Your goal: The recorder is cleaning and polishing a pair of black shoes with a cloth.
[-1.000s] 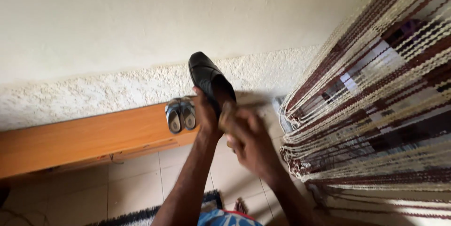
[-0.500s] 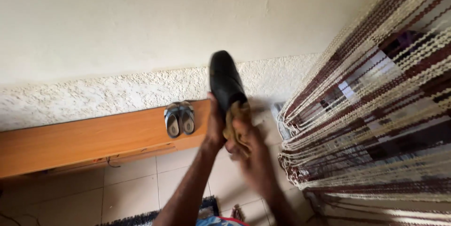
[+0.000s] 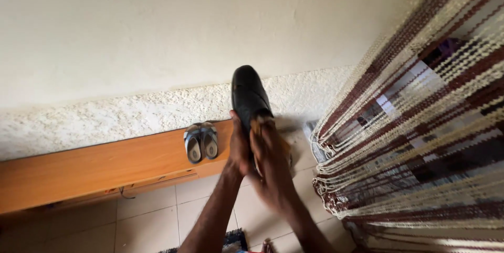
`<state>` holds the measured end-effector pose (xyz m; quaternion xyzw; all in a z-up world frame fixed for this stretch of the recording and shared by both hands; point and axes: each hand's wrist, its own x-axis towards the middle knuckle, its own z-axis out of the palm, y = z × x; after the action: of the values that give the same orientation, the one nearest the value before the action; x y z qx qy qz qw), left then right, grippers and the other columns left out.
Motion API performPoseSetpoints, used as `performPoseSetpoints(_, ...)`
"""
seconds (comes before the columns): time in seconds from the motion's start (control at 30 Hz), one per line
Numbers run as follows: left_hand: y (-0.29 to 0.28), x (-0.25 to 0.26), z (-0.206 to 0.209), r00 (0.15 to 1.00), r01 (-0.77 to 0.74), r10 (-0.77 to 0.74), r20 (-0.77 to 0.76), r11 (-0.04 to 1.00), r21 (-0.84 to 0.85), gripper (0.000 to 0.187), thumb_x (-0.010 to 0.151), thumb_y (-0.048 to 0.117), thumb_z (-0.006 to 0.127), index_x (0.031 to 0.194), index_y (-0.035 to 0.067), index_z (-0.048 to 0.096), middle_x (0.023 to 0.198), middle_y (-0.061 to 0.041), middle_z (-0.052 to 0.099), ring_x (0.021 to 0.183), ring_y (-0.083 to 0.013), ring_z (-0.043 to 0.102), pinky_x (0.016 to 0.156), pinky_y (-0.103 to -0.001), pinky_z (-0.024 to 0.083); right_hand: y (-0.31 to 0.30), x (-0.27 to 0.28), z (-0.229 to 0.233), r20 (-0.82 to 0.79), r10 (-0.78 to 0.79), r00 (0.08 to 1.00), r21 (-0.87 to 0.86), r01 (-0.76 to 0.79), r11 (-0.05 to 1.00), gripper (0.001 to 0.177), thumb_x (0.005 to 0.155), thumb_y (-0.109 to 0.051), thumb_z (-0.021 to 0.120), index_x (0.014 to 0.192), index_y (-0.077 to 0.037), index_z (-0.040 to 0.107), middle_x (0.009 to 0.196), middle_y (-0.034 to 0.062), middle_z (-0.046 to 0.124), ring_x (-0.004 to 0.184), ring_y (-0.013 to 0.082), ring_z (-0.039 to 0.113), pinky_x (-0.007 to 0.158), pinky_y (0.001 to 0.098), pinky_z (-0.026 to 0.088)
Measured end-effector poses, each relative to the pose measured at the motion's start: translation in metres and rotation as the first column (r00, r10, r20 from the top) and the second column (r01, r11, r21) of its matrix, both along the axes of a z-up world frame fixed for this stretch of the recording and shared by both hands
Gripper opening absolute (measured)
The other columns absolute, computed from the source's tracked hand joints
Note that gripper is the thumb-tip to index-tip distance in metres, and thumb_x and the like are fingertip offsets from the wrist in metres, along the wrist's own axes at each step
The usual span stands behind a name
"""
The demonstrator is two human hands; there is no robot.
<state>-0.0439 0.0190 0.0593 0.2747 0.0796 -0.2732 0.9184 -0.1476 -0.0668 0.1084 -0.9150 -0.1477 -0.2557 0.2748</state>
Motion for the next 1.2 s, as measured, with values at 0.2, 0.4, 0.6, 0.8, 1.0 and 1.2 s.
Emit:
performPoseSetpoints(0.2, -0.022, 0.027, -0.104, 0.979, -0.052, 0.083, 0.186, 0.985, -0.167, 0.089, 0.099, 0.075, 0.030, 0.150, 0.005, 0.048, 0.137, -0.011, 0.062, 0.121, -0.0248, 0.061, 0.110, -0.039, 0.049, -0.010, 0.013, -0.041, 0.018, 0.017, 1.000, -0.024, -0.017, 1.000, 0.062, 0.099, -0.037, 0.060, 0.142, 0.006, 0.047, 0.143, 0.0309, 0.046, 0.127, 0.0505, 0.047, 0.101, 0.0573, 0.042)
performPoseSetpoints(0.4, -0.019, 0.024, -0.112, 0.975, -0.095, 0.101, 0.197, 0.995, -0.041, 0.092, 0.091, 0.078, 0.028, 0.144, 0.007, 0.052, 0.132, -0.012, 0.066, 0.115, -0.0252, 0.066, 0.102, -0.038, 0.054, -0.014, 0.015, -0.030, -0.162, 0.002, 0.987, 0.020, 0.001, 1.000, 0.045, 0.095, -0.019, 0.067, 0.136, -0.002, 0.059, 0.136, 0.0233, 0.055, 0.122, 0.0412, 0.056, 0.100, 0.0525, 0.047)
performPoseSetpoints(0.6, 0.023, 0.022, -0.072, 0.970, -0.025, 0.010, 0.244, 0.998, 0.058, 0.096, 0.088, 0.084, 0.028, 0.133, 0.005, 0.059, 0.109, -0.016, 0.072, 0.088, -0.0271, 0.069, 0.078, -0.039, 0.057, -0.083, -0.038, -0.113, -0.175, 0.408, 0.896, 0.174, -0.380, 0.909, 0.050, 0.076, 0.012, 0.067, 0.112, -0.020, 0.081, 0.121, 0.0068, 0.075, 0.110, 0.0217, 0.073, 0.095, 0.0303, 0.060)
performPoseSetpoints(0.8, 0.015, 0.029, -0.106, 0.735, -0.175, -0.279, 0.618, 0.803, 0.570, 0.081, 0.112, 0.066, 0.026, 0.119, -0.005, 0.064, 0.097, -0.007, 0.065, 0.086, -0.0163, 0.057, 0.078, -0.033, 0.052, -0.104, 0.012, -0.016, -0.191, -0.136, 0.972, 0.150, 0.166, 0.975, 0.039, 0.084, 0.010, 0.068, 0.105, -0.021, 0.077, 0.123, 0.0048, 0.070, 0.108, 0.0163, 0.071, 0.083, 0.0294, 0.064)
performPoseSetpoints(1.0, 0.000, -0.006, -0.087, 0.495, -0.332, -0.399, 0.772, 0.734, 0.592, 0.067, 0.106, 0.058, 0.028, 0.123, 0.000, 0.057, 0.104, -0.007, 0.064, 0.088, -0.0152, 0.062, 0.079, -0.034, 0.054, -0.075, 0.039, 0.016, 0.186, 0.274, 0.944, -0.376, -0.189, 0.907, 0.042, 0.067, -0.005, 0.079, 0.106, -0.018, 0.080, 0.130, 0.0047, 0.067, 0.125, 0.0290, 0.059, 0.107, 0.0463, 0.045)
performPoseSetpoints(1.2, 0.009, -0.029, -0.039, 0.762, -0.099, -0.478, 0.437, 0.580, 0.809, 0.077, 0.106, 0.063, 0.026, 0.100, -0.004, 0.064, 0.081, -0.012, 0.064, 0.074, -0.0202, 0.060, 0.072, -0.036, 0.053, -0.083, 0.056, 0.013, 0.008, 0.105, 0.994, -0.204, -0.101, 0.974, 0.047, 0.066, -0.003, 0.080, 0.111, -0.015, 0.078, 0.129, 0.0047, 0.068, 0.116, 0.0266, 0.055, 0.102, 0.0424, 0.046)
